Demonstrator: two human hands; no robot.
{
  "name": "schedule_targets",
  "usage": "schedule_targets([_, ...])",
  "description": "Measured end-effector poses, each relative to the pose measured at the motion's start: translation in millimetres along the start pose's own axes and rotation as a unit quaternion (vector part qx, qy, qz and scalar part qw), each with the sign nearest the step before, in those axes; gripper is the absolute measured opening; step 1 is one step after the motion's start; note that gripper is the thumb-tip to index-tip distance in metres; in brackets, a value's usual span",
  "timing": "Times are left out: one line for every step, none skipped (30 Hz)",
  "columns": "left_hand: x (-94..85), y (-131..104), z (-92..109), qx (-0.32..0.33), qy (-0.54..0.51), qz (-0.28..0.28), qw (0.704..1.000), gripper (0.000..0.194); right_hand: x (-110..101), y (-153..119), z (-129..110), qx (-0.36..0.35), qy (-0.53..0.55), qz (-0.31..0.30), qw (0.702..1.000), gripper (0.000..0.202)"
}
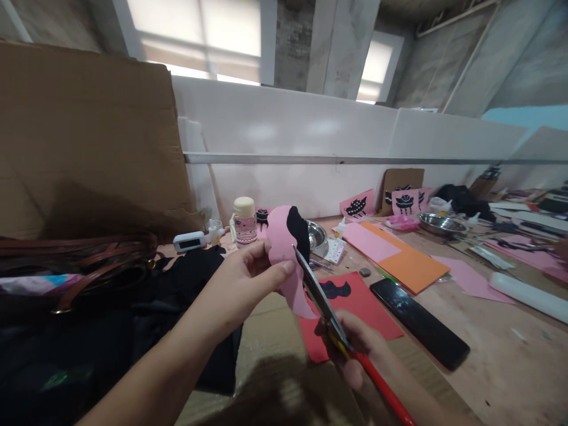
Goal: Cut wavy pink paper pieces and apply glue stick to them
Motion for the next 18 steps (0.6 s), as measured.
schedule_targets([-0.3, -0.3, 0.1, 0.000, 0.004, 0.004, 1.000, 0.029, 0.3, 0.3, -0.8, 0.001, 0.000, 0.000, 1.000, 0.050])
schedule_targets([-0.6, -0.6, 0.2, 0.001, 0.009, 0.007, 1.000, 0.028, 0.6, 0.5, -1.5, -0.001, -0.002, 0.002, 1.000, 0.050])
schedule_targets([-0.7, -0.9, 0.3, 0.003, 0.012, 0.008, 1.000, 0.027, 0.6, 0.6, -2.0, -0.002, -0.006, 0.004, 1.000, 0.050])
schedule_targets([-0.7, -1.0, 0.4, 0.005, 0.014, 0.007, 1.000, 0.025, 0.6, 0.6, -2.3, -0.002, -0.011, 0.002, 1.000, 0.051])
schedule_targets([-0.6, -1.0, 0.4, 0.006, 0.015, 0.006, 1.000, 0.024, 0.3, 0.3, -2.4, -0.001, -0.018, -0.001, 1.000, 0.052])
schedule_targets([-0.4, -0.9, 0.4, 0.007, 0.013, 0.004, 1.000, 0.024, -0.2, 0.0, -2.1, 0.001, -0.025, -0.004, 1.000, 0.053])
schedule_targets([-0.1, -0.7, 0.4, 0.008, 0.010, 0.001, 1.000, 0.023, -1.0, -0.4, -1.5, 0.003, -0.032, -0.005, 0.999, 0.054])
schedule_targets([0.1, -0.4, 0.6, 0.009, 0.008, -0.001, 1.000, 0.024, -1.8, -0.7, -0.4, 0.004, -0.038, -0.006, 0.999, 0.055])
schedule_targets([0.4, -0.1, 0.8, 0.010, 0.007, -0.002, 1.000, 0.024, -2.7, -0.9, 1.2, 0.004, -0.041, -0.007, 0.999, 0.056])
schedule_targets([0.7, 0.1, 1.1, 0.012, 0.008, -0.002, 1.000, 0.024, -3.5, -0.7, 3.3, 0.003, -0.042, -0.008, 0.999, 0.056])
schedule_targets([0.9, 0.2, 1.6, 0.013, 0.010, -0.002, 1.000, 0.024, -4.1, -0.1, 6.0, 0.001, -0.039, -0.008, 0.999, 0.056])
schedule_targets([1.2, 0.3, 2.1, 0.013, 0.012, -0.002, 1.000, 0.025, -4.3, 0.9, 9.0, 0.000, -0.036, -0.009, 0.999, 0.057])
schedule_targets([1.3, 0.3, 2.6, 0.011, 0.015, -0.003, 1.000, 0.026, -4.4, 2.1, 12.2, -0.003, -0.034, -0.007, 0.999, 0.059])
schedule_targets([1.5, 0.2, 3.0, 0.007, 0.018, -0.003, 1.000, 0.027, -4.2, 3.4, 15.1, -0.008, -0.035, -0.002, 0.999, 0.062])
schedule_targets([1.5, 0.0, 3.3, 0.002, 0.022, -0.005, 1.000, 0.028, -4.0, 4.6, 17.5, -0.015, -0.040, 0.006, 0.999, 0.065])
schedule_targets([1.5, -0.2, 3.5, -0.003, 0.027, -0.005, 1.000, 0.028, -3.7, 5.2, 19.0, -0.026, -0.050, 0.016, 0.998, 0.069])
schedule_targets([1.4, -0.5, 3.6, -0.009, 0.033, -0.004, 0.999, 0.027, -3.5, 5.2, 19.4, -0.039, -0.066, 0.024, 0.997, 0.072])
schedule_targets([1.2, -0.7, 3.6, -0.013, 0.040, -0.003, 0.999, 0.026, -3.3, 4.4, 18.6, -0.052, -0.085, 0.028, 0.995, 0.075])
Point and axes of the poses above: each hand's wrist, its own y-axis towards the middle knuckle, its own x-axis out of the palm, z = x × y, the point moved 1 cm from there along y, towards the middle knuckle, and after that the axes turned 15 degrees about -z, right-handed, at the moved point
